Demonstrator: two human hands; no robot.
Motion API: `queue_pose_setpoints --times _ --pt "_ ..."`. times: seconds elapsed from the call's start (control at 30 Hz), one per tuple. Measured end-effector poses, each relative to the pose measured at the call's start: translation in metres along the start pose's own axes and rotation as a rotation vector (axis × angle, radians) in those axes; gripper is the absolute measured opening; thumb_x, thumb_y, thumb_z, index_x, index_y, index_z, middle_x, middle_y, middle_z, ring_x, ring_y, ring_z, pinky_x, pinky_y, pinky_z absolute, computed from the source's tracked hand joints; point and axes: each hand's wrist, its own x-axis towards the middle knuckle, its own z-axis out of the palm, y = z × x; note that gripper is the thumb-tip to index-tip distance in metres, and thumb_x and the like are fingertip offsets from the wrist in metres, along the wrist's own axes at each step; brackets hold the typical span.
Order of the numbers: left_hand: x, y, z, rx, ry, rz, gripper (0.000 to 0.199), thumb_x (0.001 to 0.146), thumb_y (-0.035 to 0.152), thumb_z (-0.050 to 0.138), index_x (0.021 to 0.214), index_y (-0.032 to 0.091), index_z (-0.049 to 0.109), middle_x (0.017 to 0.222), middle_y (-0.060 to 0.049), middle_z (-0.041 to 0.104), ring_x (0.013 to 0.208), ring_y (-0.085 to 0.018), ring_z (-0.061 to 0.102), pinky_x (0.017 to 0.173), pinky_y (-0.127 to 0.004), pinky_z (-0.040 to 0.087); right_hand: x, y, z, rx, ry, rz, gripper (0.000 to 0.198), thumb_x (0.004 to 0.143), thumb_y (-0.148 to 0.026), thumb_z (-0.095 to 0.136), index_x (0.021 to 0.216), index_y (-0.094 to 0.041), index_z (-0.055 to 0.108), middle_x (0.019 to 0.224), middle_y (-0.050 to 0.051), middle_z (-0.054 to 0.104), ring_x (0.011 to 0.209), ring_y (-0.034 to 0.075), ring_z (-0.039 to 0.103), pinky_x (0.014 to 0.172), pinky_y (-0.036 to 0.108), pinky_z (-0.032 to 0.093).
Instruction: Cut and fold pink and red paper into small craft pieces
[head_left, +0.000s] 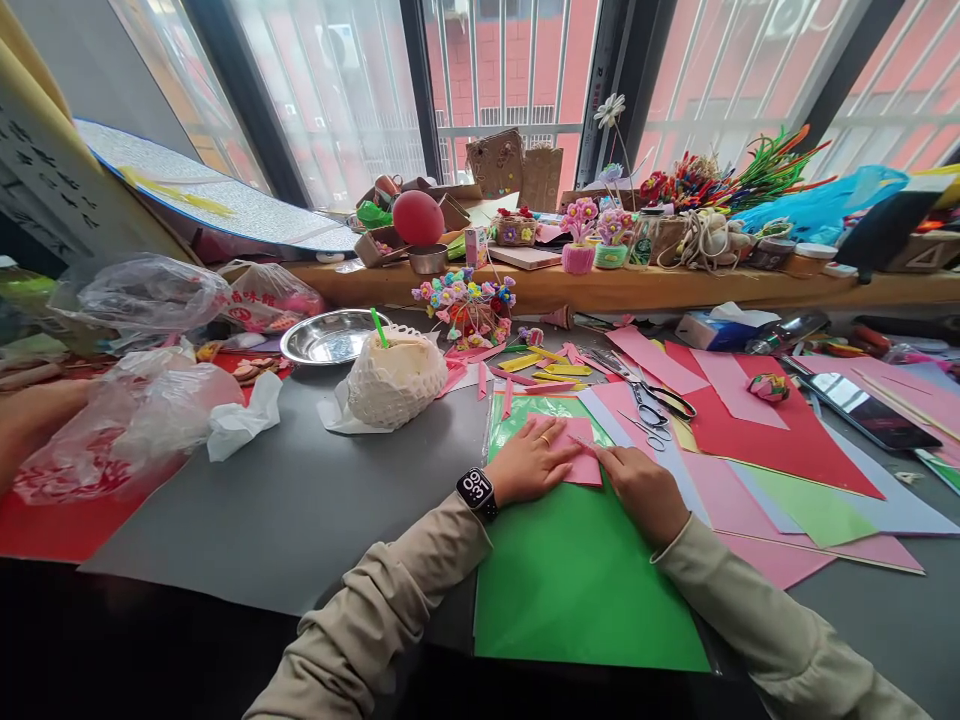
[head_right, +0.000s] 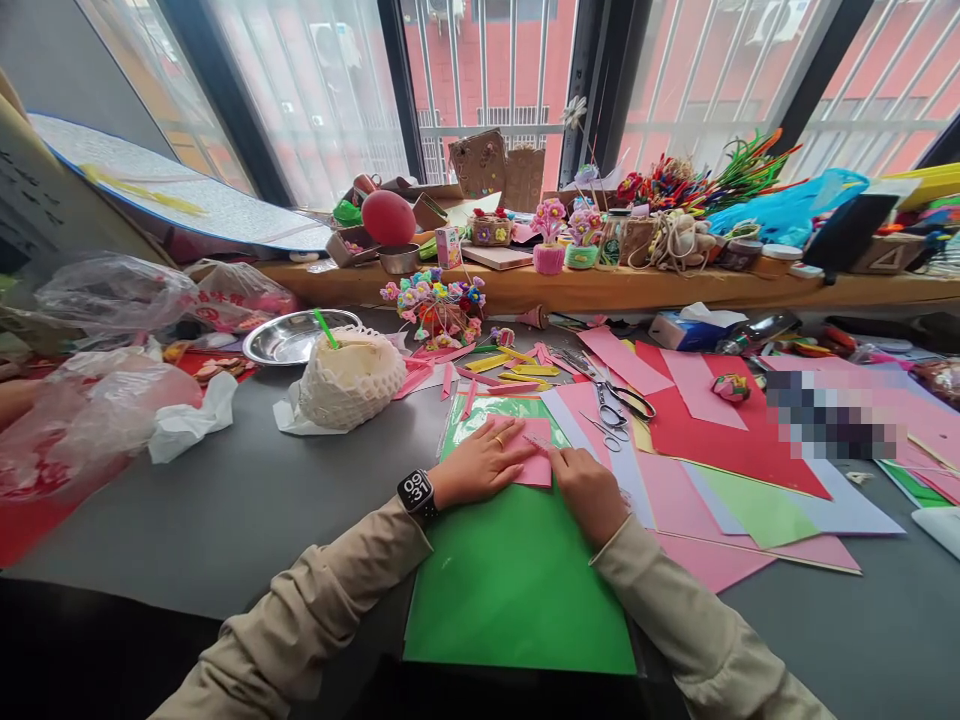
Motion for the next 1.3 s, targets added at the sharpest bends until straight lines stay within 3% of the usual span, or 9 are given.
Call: queue_pose_setpoints --times 0.43,0.77,1.1,1.3 --pt "0.0 0.0 -0.001 0.039 -0.003 0.015 0.042 0.081 0.041 0.018 0.121 0.03 0.028 0.13 -0.007 0.023 0.119 -0.022 0.02 0.094 -0.043 0.016 0.012 -0.014 0.007 -0.093 -0.054 0.134 0.021 0.076 -0.01 0.042 0.089 -0.011 0.058 0.074 0.008 0.061 0.065 0.017 0.056 0.052 0.023 0.04" --pt "0.0 -0.001 0.002 0.051 0.0 0.009 0.042 0.081 0.041 0.019 0.12 0.028 0.031 0.131 -0.006 0.023 0.119 -0.022 0.02 0.094 -0.042 0.016 0.018 -0.011 0.011 -0.081 -0.129 0.125 0.031 0.075 -0.005 0.038 0.103 -0.004 0.051 0.1 0.016 0.056 0.092 0.019 0.052 0.072 0.025 0.044" --pt "-0.001 0.0 -0.001 0.053 0.014 0.016 0.041 0.081 0.039 0.019 0.12 0.029 0.031 0.129 -0.007 0.026 0.118 -0.021 0.021 0.094 -0.042 0.015 0.024 -0.002 0.017 -0.033 -0.159 0.117 0.034 0.076 -0.008 0.035 0.107 -0.003 0.047 0.109 0.015 0.051 0.101 0.018 0.046 0.084 0.025 0.036" --pt "-0.001 -0.001 0.001 0.06 0.016 0.015 0.042 0.081 0.04 0.02 0.119 0.028 0.031 0.129 -0.008 0.026 0.118 -0.022 0.022 0.094 -0.043 0.015 0.029 0.0 0.019 0.019 -0.133 0.164 0.032 0.078 -0.012 0.033 0.106 -0.006 0.049 0.107 0.014 0.053 0.098 0.017 0.049 0.081 0.025 0.038"
